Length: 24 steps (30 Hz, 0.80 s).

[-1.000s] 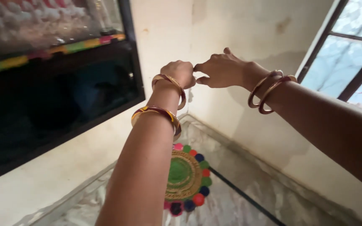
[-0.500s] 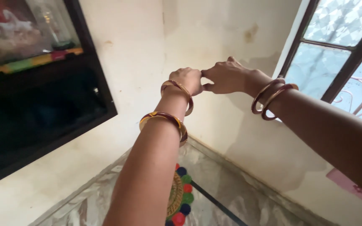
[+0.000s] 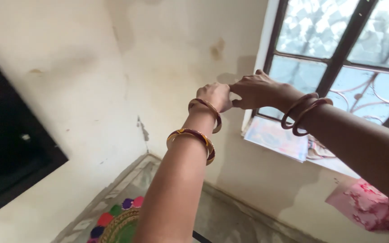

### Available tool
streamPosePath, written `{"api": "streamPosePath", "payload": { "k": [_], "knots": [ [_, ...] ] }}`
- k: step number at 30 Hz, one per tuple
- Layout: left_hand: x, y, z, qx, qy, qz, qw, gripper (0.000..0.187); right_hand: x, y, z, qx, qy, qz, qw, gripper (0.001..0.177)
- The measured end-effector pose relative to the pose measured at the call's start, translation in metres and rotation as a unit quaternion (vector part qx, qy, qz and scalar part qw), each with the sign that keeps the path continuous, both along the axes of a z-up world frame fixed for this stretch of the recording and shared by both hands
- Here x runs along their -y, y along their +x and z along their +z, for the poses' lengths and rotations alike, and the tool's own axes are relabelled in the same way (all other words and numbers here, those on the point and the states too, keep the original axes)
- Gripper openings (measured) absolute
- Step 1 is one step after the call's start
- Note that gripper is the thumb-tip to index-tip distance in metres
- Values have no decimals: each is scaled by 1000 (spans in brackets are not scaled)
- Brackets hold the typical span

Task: The person picks up a notebook from a wooden shelf, walks to a window, and wipes the notebook cover with a cloth. They then return to the shelf and place the notebook back among other items.

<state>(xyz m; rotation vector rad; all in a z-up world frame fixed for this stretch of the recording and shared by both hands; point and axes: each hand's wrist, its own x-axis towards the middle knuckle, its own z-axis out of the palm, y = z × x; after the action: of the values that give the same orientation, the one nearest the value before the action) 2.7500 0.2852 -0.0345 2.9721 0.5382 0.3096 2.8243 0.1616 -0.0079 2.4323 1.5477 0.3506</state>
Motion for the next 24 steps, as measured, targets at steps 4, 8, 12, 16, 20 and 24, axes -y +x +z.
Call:
{"api": "streamPosePath", "payload": {
  "k": [4, 8, 12, 16, 20, 24],
  "knots": [
    [36, 58, -13, -47, 4, -18, 999, 31, 31, 64, -21, -30, 12, -21, 999, 38],
    [68, 118, -32, -26, -53, -20, 998, 38, 62, 128, -37, -22, 0, -22, 1000, 37],
    [93, 189, -65, -2, -112, 1, 994, 34, 88, 183, -51, -33, -31, -35, 998, 44],
    [122, 243, -98, 3, -175, 30, 984, 34, 108, 253, -87, -45, -55, -37, 997, 53],
    [126, 294, -144, 10, -240, 52, 969, 38, 108, 316, -128, -91, -54, -32, 994, 70],
    [116, 331, -195, 47, -297, 81, 950, 45, 96, 364, -182, -142, -39, -29, 989, 75]
  ]
}}
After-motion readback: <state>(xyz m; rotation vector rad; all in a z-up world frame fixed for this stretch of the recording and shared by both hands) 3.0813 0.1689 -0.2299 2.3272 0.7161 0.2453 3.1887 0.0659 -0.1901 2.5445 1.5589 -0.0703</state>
